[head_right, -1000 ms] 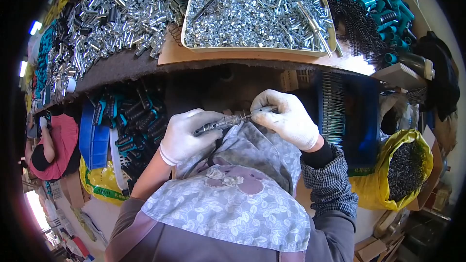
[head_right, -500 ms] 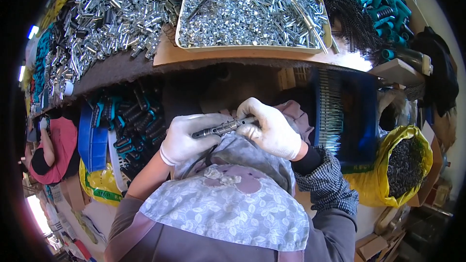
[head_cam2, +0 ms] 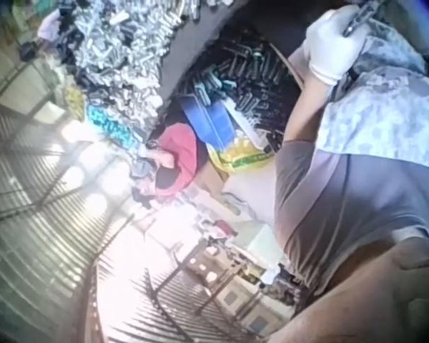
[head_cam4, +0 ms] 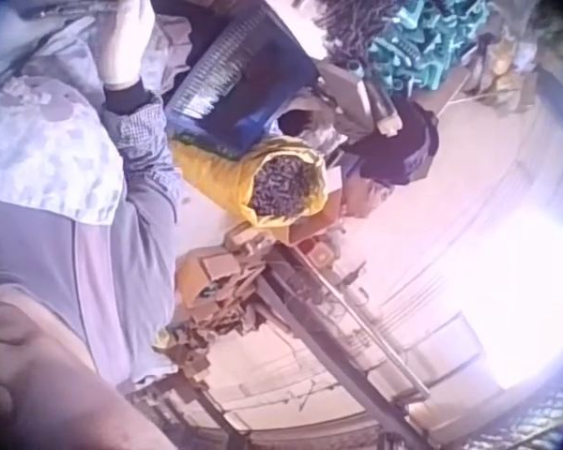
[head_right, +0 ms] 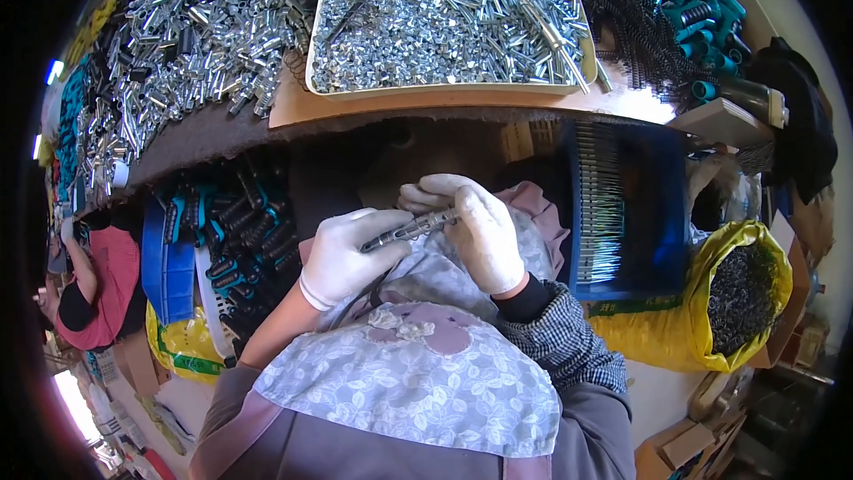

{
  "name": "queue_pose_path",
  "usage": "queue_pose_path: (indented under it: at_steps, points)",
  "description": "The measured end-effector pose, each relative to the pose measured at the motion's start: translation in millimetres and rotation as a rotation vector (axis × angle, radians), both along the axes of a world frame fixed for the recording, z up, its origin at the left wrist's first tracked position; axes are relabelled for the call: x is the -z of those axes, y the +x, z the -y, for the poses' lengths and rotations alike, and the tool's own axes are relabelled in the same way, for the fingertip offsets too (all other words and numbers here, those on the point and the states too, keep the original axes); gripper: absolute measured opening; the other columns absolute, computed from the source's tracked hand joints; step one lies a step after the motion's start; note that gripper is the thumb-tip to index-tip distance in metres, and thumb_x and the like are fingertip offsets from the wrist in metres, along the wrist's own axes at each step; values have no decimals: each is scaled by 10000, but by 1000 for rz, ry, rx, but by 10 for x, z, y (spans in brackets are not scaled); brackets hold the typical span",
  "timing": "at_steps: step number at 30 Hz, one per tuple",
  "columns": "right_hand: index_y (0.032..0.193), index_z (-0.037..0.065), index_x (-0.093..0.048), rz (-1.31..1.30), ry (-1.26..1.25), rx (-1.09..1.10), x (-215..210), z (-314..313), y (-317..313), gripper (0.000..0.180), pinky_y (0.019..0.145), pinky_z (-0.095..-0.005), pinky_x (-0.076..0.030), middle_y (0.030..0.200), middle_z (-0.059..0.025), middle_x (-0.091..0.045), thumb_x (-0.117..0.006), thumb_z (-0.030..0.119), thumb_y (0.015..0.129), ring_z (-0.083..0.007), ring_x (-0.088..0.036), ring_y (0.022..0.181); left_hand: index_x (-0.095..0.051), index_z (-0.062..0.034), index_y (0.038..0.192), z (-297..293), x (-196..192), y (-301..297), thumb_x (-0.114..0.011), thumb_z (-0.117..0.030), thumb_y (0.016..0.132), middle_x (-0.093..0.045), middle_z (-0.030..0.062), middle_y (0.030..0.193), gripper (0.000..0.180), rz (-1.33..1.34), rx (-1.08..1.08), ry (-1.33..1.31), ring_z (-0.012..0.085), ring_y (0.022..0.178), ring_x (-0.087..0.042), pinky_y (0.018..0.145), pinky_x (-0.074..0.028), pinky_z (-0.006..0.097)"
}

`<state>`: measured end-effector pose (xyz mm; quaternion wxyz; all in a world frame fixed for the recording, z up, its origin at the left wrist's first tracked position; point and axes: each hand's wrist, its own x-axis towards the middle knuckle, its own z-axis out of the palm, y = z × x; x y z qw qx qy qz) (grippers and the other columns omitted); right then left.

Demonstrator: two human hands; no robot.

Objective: The recorder is assembling various metal and plastic components, likely for a hand tool, at a factory workbench.

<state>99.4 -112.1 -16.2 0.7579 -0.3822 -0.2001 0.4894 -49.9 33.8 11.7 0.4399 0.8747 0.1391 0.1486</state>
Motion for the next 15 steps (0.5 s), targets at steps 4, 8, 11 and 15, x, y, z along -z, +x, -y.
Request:
queue_pose_path:
  at_steps: [4, 8, 11, 15]
  points:
    - [1349, -67, -534, -77, 31, -21, 74, -54, -66, 546, 1109, -433, -443, 1333, -256, -611, -461, 402, 1081, -312, -602, 1252, -740, -71, 1042, 42, 39, 46, -798, -185, 779, -708, 164, 885, 292, 3, -15, -5, 350, 812, -692, 731, -547, 407]
    - [1350, -73, -532, -215, 5, 22, 111, -80, -133, 545, 1116, -443, -438, 1342, -258, -605, -454, 395, 1084, -321, -593, 1268, -742, -68, 1019, 83, 66, 77, -800, -187, 770, -708, 160, 871, 282, 26, -17, 0, 349, 807, -692, 728, -546, 406]
    - [1354, -73, -529, -217, -11, 39, 141, -108, -163, 541, 1117, -446, -439, 1346, -261, -600, -445, 390, 1088, -329, -589, 1271, -744, -64, 997, 107, 96, 104, -800, -181, 763, -708, 152, 853, 267, 49, -41, 43, 345, 804, -693, 728, -546, 404]
    - [1356, -74, -527, -268, -23, 49, 165, -133, -113, 542, 1116, -446, -439, 1345, -262, -600, -436, 390, 1090, -333, -591, 1266, -749, -60, 1031, 116, 103, 124, -789, -146, 777, -712, 149, 878, 271, -1, -40, 77, 330, 808, -706, 727, -554, 387]
